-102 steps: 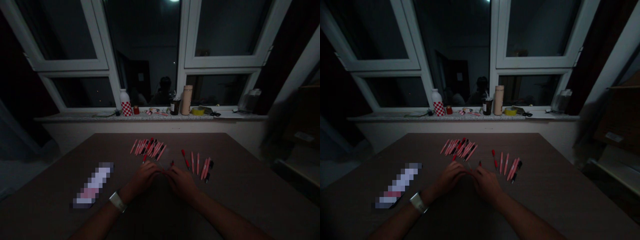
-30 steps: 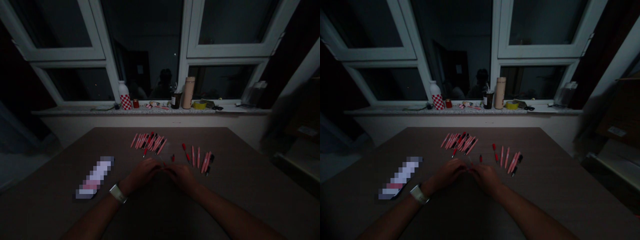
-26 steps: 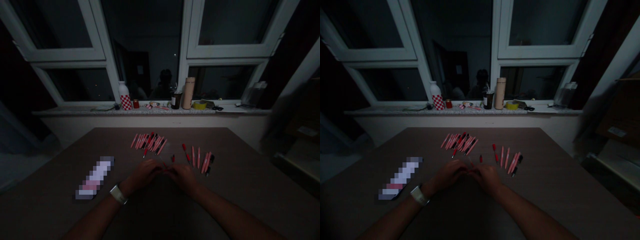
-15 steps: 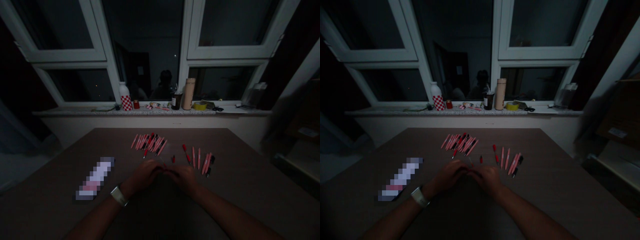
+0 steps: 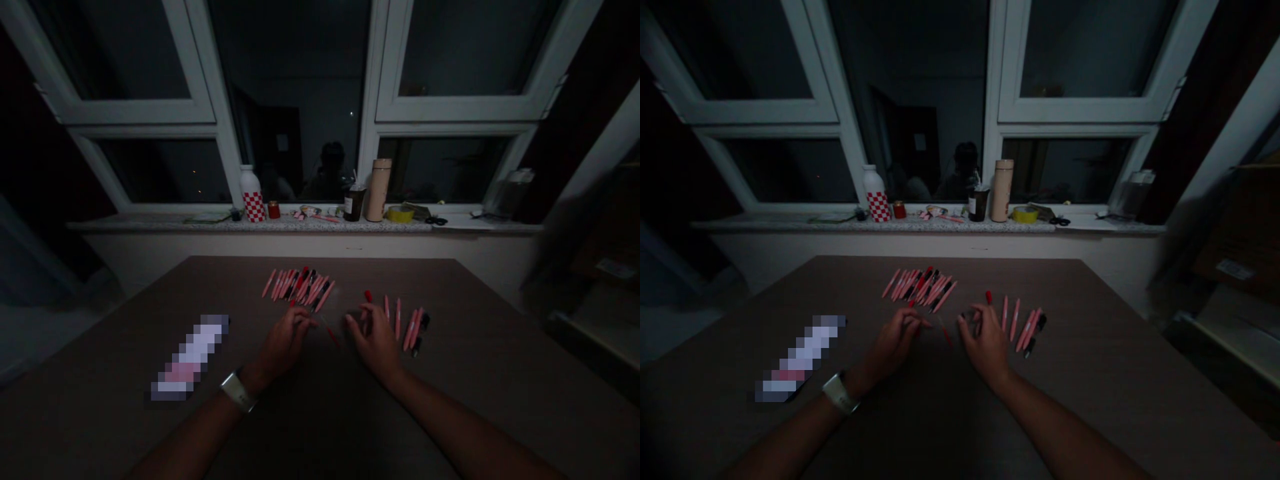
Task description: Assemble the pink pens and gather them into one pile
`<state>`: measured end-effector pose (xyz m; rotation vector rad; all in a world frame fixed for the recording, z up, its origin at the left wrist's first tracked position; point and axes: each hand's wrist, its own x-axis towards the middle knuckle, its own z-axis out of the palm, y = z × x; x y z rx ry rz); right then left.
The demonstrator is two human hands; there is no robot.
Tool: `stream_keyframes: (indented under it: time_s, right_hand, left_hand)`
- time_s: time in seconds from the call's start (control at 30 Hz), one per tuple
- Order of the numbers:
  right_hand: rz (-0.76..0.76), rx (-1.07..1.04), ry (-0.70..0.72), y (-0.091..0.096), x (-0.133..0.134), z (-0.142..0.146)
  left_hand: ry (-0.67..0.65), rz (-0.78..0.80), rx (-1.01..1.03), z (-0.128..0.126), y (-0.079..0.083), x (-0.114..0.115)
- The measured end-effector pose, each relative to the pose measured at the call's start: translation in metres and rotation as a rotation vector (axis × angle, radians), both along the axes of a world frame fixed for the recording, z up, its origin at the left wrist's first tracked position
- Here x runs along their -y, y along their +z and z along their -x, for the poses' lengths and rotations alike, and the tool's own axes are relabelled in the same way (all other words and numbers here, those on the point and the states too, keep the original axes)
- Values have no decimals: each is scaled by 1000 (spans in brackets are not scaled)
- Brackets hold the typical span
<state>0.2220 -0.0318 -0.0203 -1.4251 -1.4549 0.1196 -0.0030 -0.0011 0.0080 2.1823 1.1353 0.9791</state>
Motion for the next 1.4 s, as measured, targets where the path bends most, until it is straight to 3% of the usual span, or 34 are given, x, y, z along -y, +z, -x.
stream_keyframes:
  time_s: [0.4, 0.67, 0.93, 1.17, 1.4]
  right_hand:
    - [24, 117, 26, -7, -6, -1]
    - [112, 192, 156, -16, -13, -5]
    - [190, 195, 210, -12, -12, -5]
    - [218, 160, 251, -10, -9, -2]
    - [276, 296, 285, -7, -5, 3]
  left_hand:
    - [17, -114, -65, 1, -7, -4]
    - [39, -87, -55, -1, -11, -10]
    - [-41, -161, -72, -1, -5, -6]
    - [-26, -140, -54, -1, -5, -4]
    - [-43, -152, -30, -1, -3, -2]
